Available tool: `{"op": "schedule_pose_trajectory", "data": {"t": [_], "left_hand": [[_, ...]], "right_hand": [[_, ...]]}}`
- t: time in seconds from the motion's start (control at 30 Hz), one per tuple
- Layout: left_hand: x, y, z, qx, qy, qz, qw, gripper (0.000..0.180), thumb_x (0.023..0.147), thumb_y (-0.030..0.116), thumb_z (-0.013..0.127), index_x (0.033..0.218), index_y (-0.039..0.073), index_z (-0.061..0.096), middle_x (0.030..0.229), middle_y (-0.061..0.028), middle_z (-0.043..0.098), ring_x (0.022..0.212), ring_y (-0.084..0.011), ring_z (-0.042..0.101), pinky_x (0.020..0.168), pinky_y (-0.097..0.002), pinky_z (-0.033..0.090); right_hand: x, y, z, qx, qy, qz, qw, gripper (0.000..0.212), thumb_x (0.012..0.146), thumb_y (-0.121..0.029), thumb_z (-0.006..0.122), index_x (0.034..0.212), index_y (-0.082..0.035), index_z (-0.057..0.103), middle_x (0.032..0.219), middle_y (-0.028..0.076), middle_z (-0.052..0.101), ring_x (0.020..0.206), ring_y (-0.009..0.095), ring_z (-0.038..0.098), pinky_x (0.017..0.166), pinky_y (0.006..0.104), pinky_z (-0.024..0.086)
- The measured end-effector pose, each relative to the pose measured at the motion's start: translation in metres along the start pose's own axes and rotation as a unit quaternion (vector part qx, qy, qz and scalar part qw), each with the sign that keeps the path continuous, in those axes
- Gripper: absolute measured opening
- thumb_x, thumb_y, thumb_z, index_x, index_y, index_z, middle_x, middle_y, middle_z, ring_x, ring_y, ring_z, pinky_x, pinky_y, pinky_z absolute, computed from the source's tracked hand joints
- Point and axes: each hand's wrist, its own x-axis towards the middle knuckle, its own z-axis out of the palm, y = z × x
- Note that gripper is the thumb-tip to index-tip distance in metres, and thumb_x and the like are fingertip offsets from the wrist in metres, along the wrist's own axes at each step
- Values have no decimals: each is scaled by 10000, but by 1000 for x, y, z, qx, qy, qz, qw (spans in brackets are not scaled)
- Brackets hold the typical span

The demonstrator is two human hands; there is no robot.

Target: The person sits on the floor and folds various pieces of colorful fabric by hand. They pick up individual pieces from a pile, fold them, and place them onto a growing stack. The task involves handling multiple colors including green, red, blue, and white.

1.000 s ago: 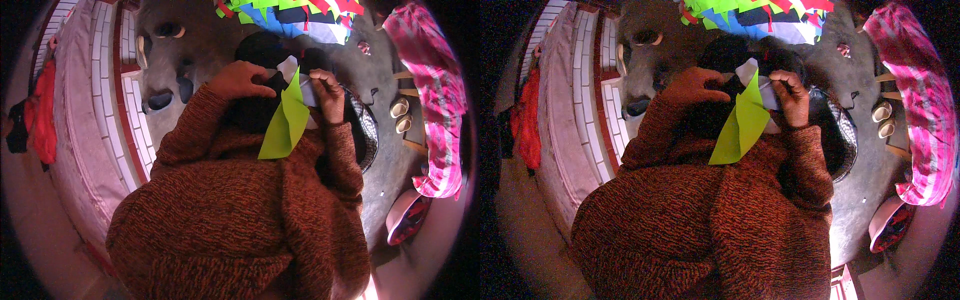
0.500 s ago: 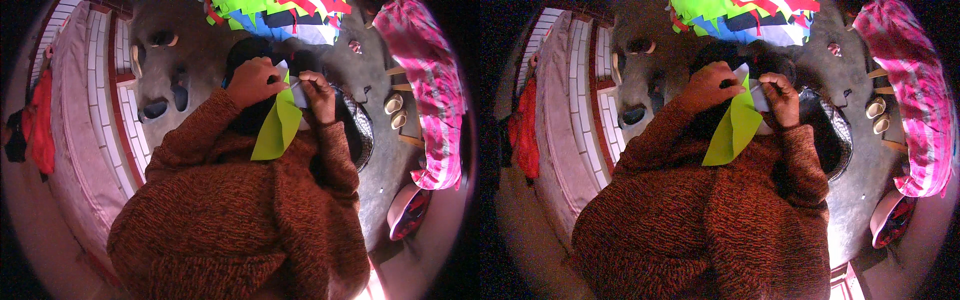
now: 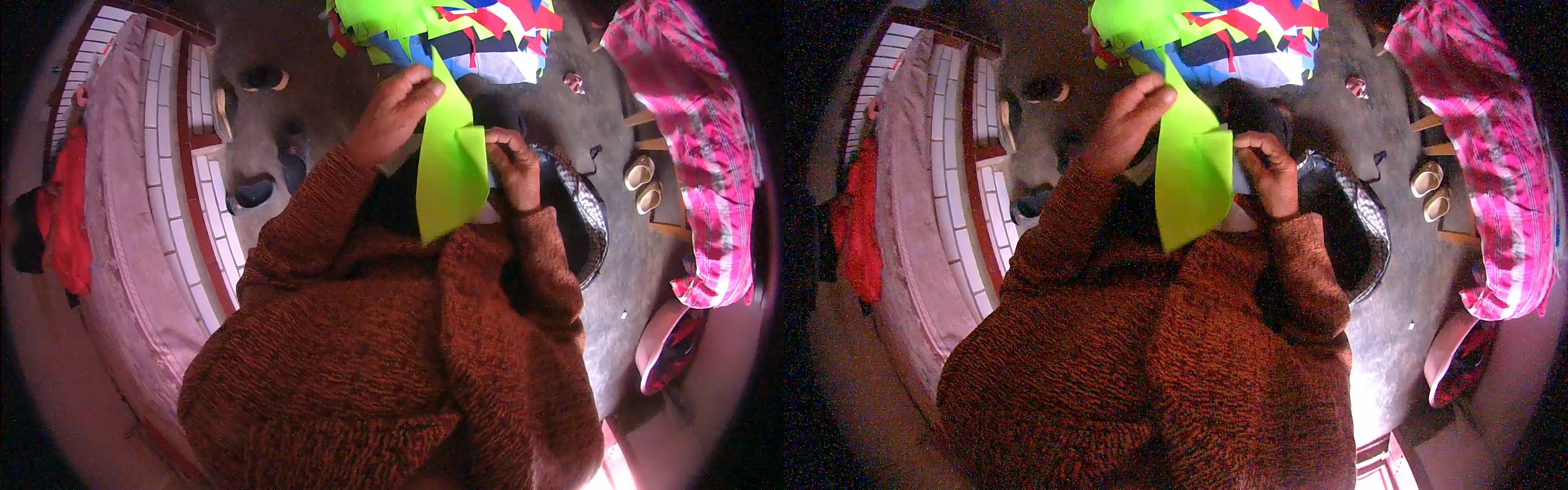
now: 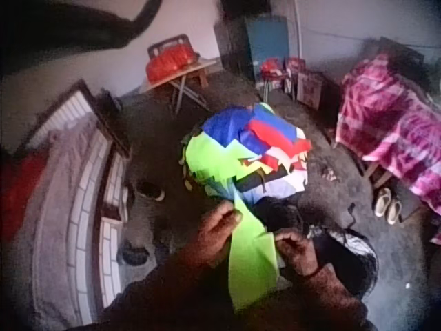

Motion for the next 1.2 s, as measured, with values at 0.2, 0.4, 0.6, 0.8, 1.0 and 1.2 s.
{"op": "schedule_pose_trajectory", "data": {"t": [0.2, 0.4, 0.6, 0.8, 1.0, 1.2], "left_hand": [[22, 24, -10, -139, 18, -38, 989, 226, 955, 202, 479, 1066, 7, 510, 886, -21, 561, 777, -72, 544, 658, -225, 479], [59, 43, -1, -176, -14, -44, 983, 226, 952, 215, 473, 1090, 37, 487, 894, -47, 561, 740, -124, 614, 571, -261, 538], [114, 71, 15, -187, -68, 9, 980, 233, 957, 233, 441, 1090, 48, 486, 991, -86, 614, 839, -179, 650, 697, -306, 547], [206, 74, 3, -249, 52, 91, 963, 234, 969, 207, 392, 1096, 22, 457, 1019, -161, 604, 881, -293, 640, 751, -403, 539], [209, 4, -31, -173, 169, -33, 970, 248, 887, 56, 473, 1088, -26, 353, 971, -216, 548, 777, -349, 659, 573, -394, 593], [194, 5, -42, -18, 264, 20, 964, 329, 821, -12, 540, 1109, -2, 381, 938, -196, 561, 738, -294, 652, 564, -358, 574]], "right_hand": [[2, -1, -2, -36, -4, -23, 999, 168, 822, 56, 584, 946, -48, 625, 1005, 68, 601, 967, 175, 563, 874, 291, 431], [1, -1, -1, -27, 0, -39, 999, 153, 822, 36, 602, 950, -47, 618, 982, 73, 605, 955, 166, 565, 853, 276, 441], [-1, -9, -1, 3, -5, -3, 1000, 161, 824, 51, 588, 945, -52, 614, 974, 69, 601, 946, 174, 561, 852, 284, 434], [1, -1, -5, 5, 0, -41, 999, 186, 803, 79, 592, 941, -44, 612, 986, 75, 600, 958, 193, 565, 863, 291, 431], [3, -2, -5, -2, -7, -48, 999, 188, 801, 75, 596, 945, -44, 613, 995, 78, 601, 957, 189, 572, 860, 290, 435], [3, -3, -4, -11, -4, -35, 999, 189, 810, 76, 586, 935, -62, 620, 993, 75, 604, 952, 181, 573, 836, 288, 446]]}}
